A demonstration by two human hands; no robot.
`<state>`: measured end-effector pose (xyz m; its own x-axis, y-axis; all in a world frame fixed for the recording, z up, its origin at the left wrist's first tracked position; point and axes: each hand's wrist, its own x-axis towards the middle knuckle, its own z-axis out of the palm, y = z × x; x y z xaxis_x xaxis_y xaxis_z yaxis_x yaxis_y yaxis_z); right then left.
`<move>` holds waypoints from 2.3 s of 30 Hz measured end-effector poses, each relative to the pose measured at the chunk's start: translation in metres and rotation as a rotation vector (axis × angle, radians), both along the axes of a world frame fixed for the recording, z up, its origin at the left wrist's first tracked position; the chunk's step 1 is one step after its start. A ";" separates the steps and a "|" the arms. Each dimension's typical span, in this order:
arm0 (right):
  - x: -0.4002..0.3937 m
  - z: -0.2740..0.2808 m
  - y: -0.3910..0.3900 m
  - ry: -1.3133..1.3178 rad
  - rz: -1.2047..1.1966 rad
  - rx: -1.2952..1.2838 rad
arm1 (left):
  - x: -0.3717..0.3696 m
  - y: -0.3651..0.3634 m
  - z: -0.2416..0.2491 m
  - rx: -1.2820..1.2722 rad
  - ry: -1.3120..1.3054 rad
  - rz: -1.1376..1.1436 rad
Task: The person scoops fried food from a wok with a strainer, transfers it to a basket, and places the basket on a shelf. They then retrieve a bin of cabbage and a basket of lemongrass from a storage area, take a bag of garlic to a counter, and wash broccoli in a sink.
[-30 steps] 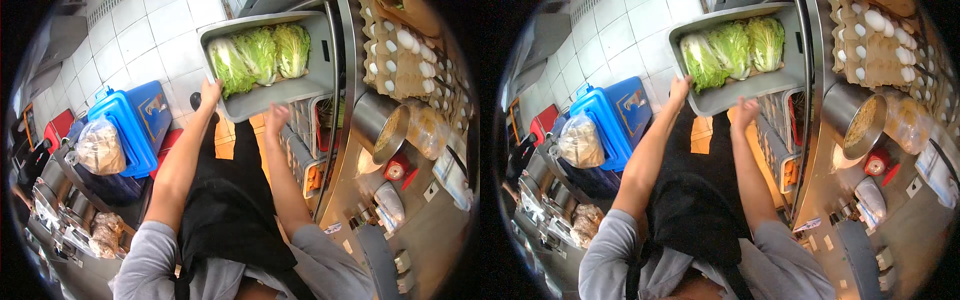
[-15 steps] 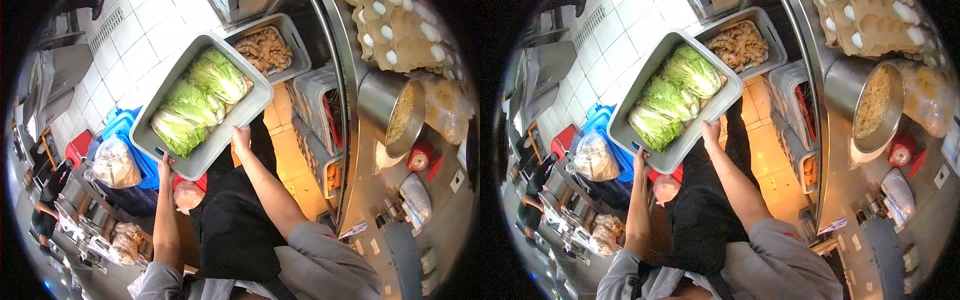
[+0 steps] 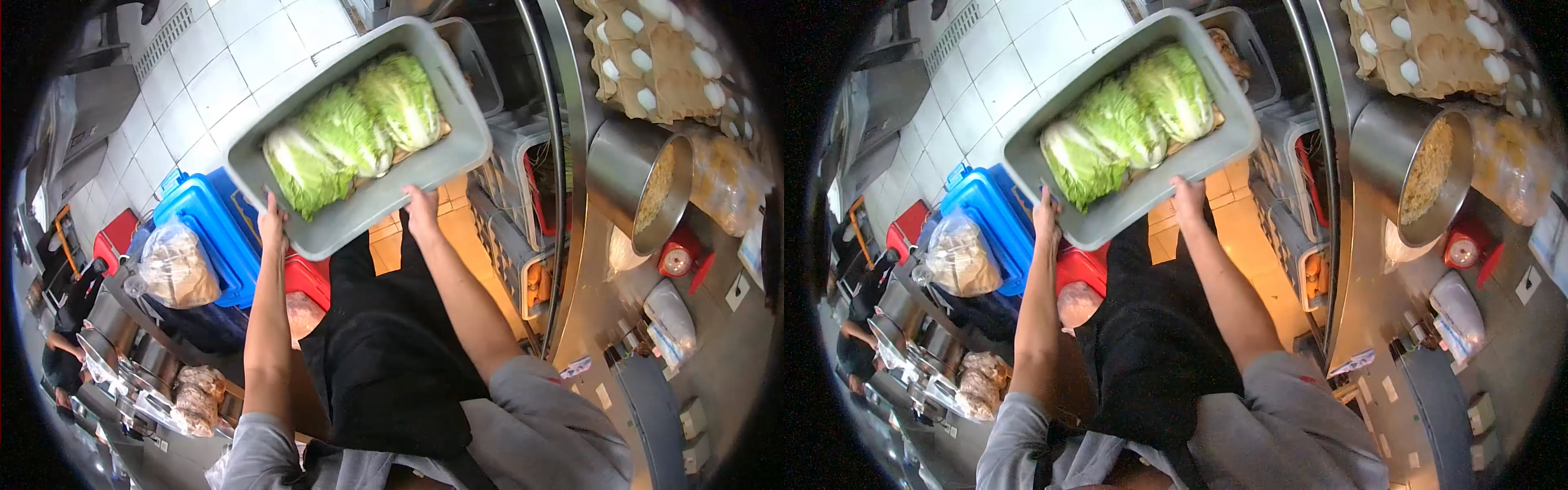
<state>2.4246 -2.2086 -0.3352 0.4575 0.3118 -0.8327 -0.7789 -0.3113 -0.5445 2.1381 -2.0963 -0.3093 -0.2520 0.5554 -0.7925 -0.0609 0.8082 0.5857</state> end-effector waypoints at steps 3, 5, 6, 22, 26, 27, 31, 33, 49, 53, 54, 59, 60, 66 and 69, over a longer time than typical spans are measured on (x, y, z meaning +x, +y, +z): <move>0.046 0.019 0.030 -0.095 -0.031 -0.011 | 0.051 0.036 -0.022 0.013 -0.039 -0.070; 0.076 0.026 0.040 -0.145 -0.059 0.021 | 0.103 0.056 -0.021 0.113 -0.091 -0.055; 0.092 0.039 0.045 -0.104 -0.041 0.076 | 0.122 0.060 -0.028 0.089 -0.173 -0.071; 0.243 0.016 -0.138 -0.993 1.157 -0.839 | 0.340 0.088 -0.068 0.289 -0.178 -0.332; 0.209 0.028 -0.122 -1.006 1.057 -0.858 | 0.300 0.073 -0.040 0.259 -0.168 -0.911; 0.189 0.028 -0.116 -1.010 1.043 -0.880 | 0.283 0.057 -0.026 0.226 -0.250 -0.861; 0.099 0.018 -0.116 -0.917 1.001 -0.827 | 0.222 -0.025 0.008 -0.049 -0.406 -1.019; 0.052 0.011 -0.124 -0.859 0.997 -0.712 | 0.199 -0.071 0.004 -0.125 -0.380 -1.040; 0.053 0.079 -0.230 -0.696 0.707 -0.119 | 0.261 -0.223 0.008 -0.071 -0.014 -0.621; 0.082 0.090 -0.298 -0.608 0.534 -0.185 | 0.282 -0.246 -0.074 -0.315 -0.403 -0.412; 0.085 0.094 -0.309 -0.602 0.533 -0.178 | 0.291 -0.241 -0.025 -0.170 -0.016 -0.569; 0.104 0.126 -0.306 -0.431 0.260 -0.122 | 0.278 -0.254 0.056 0.360 0.165 -0.663; 0.111 0.130 -0.301 -0.353 0.170 -0.051 | 0.281 -0.254 0.075 0.365 0.164 -0.666; 0.126 0.103 -0.271 0.063 -0.011 0.140 | 0.227 -0.261 0.149 0.536 0.060 -0.555; 0.063 0.131 -0.263 0.097 0.082 0.178 | 0.139 -0.244 0.182 0.486 0.072 -0.598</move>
